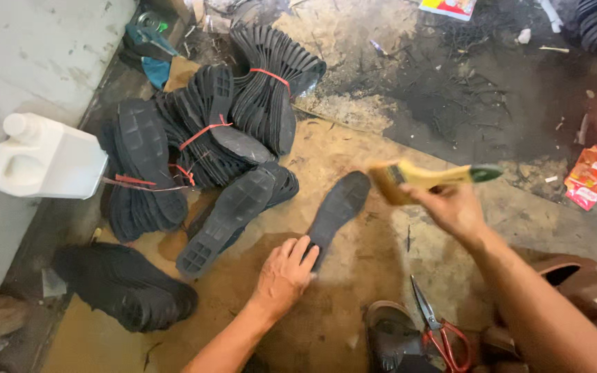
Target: The person sits on the floor and uses a brush to clean the textured surface of black shoe soles. They handle the soles one at a time, brushing both sides, and occasionally use scissors to cut a red rubber band from a bundle of soles.
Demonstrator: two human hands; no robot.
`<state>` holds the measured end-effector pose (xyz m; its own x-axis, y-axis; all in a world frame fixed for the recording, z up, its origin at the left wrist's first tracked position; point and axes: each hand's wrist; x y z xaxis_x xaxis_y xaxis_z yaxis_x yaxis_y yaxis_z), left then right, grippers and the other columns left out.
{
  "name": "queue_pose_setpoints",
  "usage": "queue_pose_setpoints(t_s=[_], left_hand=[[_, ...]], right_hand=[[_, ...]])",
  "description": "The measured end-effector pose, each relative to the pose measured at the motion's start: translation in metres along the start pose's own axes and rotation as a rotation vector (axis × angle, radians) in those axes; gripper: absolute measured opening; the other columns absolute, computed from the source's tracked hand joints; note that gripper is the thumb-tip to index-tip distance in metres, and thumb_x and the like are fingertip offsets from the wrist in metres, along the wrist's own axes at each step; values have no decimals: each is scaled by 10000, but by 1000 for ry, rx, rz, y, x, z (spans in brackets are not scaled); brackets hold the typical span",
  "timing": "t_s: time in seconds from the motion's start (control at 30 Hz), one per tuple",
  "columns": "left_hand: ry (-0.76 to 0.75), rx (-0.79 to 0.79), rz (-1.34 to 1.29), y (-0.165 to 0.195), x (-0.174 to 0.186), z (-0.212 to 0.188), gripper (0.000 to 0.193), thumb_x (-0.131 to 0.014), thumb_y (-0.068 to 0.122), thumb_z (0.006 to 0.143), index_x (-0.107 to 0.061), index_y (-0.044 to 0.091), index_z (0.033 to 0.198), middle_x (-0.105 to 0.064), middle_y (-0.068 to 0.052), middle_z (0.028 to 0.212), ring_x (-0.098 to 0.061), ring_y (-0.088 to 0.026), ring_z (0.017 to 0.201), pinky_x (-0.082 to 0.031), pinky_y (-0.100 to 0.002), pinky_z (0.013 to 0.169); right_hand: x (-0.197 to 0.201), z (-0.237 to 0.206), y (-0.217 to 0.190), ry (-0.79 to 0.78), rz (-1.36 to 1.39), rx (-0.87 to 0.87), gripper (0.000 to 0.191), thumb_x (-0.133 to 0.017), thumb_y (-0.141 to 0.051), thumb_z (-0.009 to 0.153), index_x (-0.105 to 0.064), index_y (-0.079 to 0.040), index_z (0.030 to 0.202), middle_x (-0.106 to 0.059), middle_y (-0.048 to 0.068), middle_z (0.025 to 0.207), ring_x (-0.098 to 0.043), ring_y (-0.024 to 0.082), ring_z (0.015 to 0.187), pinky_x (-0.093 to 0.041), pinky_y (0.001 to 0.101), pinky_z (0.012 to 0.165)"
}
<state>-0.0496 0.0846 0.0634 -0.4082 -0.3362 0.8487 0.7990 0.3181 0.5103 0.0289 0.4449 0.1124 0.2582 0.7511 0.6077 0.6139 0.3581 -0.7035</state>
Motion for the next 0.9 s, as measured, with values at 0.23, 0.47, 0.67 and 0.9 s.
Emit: queue_pose_setpoints(t_s=[0.23,0.47,0.67,0.9], left_hand=[[266,1015,-1574,-4,-30,-41,417,-515,171,997,-564,54,1395,-692,-152,1261,-722,-282,1041,-621,-454,861],[150,1240,-1549,-11,-67,-77,478,-483,118,965,-576,53,1430,-705,-103,1228,-713,-210,978,-638,-390,848],[129,1284,-1537,-18,-75,-84,455,-552,179,992,-549,61,1431,-721,-108,1193,-730,-221,962,-627,-385,839],[100,1243,-1619,-19,-63,-78,567,-464,95,892,-553,68,1451,-716,-35,1260,-754,-147,1040,-644,-368,868]], right_hand=[[-70,-58,-24,7,352,61,463,-765,-344,858,-730,-30,1197,-780,86,1097,-744,185,954,-624,333,804],[-130,-42,-40,-536,6,398,411,-755,-317,859,-726,-111,1213,-781,79,1105,-719,185,939,-565,343,807],[-77,48,-14,81,-182,236,250,-713,-299,969,-766,-71,1058,-753,105,819,-693,206,693,-550,380,637],[-141,-43,-35,-545,48,752,345,-853,-245,797,-780,-51,1073,-761,140,951,-728,318,867,-564,478,751]])
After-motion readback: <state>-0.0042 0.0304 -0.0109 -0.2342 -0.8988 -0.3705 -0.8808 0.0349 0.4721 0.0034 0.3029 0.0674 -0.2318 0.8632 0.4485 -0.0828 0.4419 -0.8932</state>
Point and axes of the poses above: each hand's wrist, its own z-axis towards the middle knuckle, its own x-axis out of the back of the hand, y = z × x
